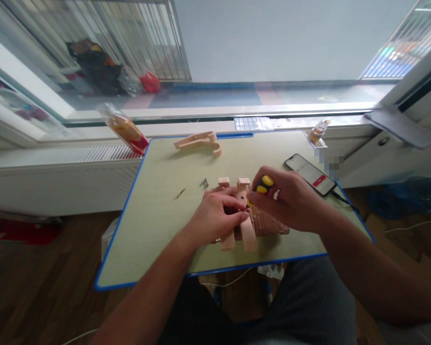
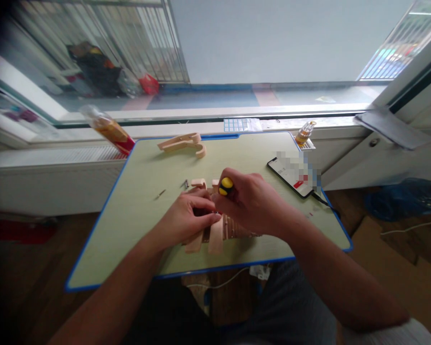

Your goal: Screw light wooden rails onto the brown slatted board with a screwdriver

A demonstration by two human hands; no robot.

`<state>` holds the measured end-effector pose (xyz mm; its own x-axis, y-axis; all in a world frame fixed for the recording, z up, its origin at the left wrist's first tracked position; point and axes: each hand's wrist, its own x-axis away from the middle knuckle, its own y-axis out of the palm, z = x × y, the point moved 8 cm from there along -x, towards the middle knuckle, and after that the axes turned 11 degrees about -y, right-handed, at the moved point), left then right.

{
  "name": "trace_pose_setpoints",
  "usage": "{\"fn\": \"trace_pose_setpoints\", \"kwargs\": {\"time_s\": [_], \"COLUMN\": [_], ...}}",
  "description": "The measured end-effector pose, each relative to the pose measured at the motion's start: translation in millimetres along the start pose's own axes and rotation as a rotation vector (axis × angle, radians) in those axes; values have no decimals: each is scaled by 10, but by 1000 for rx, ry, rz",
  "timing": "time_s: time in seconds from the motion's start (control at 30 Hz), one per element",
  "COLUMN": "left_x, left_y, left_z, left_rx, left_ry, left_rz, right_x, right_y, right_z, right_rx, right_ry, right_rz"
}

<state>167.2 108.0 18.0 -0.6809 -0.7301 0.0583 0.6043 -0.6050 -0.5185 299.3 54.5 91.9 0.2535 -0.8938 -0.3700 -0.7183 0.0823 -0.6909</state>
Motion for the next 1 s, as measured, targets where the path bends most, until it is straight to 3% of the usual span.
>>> {"fn": "trace_pose_setpoints", "kwargs": {"time_s": [0.17, 0.5, 1.0], "left_x": [18, 11, 23], "left_y": [3, -19, 56], "left_z": [-96, -56, -138], "left_rx": [98, 103, 72], "left_ry": [-90, -18, -62], "left_rz": [-17, 2, -24], "right_x": [-40, -71, -161], "right_y": [19, 39, 106], "right_z": [33, 55, -64], "right_rx": [-11, -1, 43], "right_ry": [2, -51, -63], "right_rz": [-24, -56, -171]}}
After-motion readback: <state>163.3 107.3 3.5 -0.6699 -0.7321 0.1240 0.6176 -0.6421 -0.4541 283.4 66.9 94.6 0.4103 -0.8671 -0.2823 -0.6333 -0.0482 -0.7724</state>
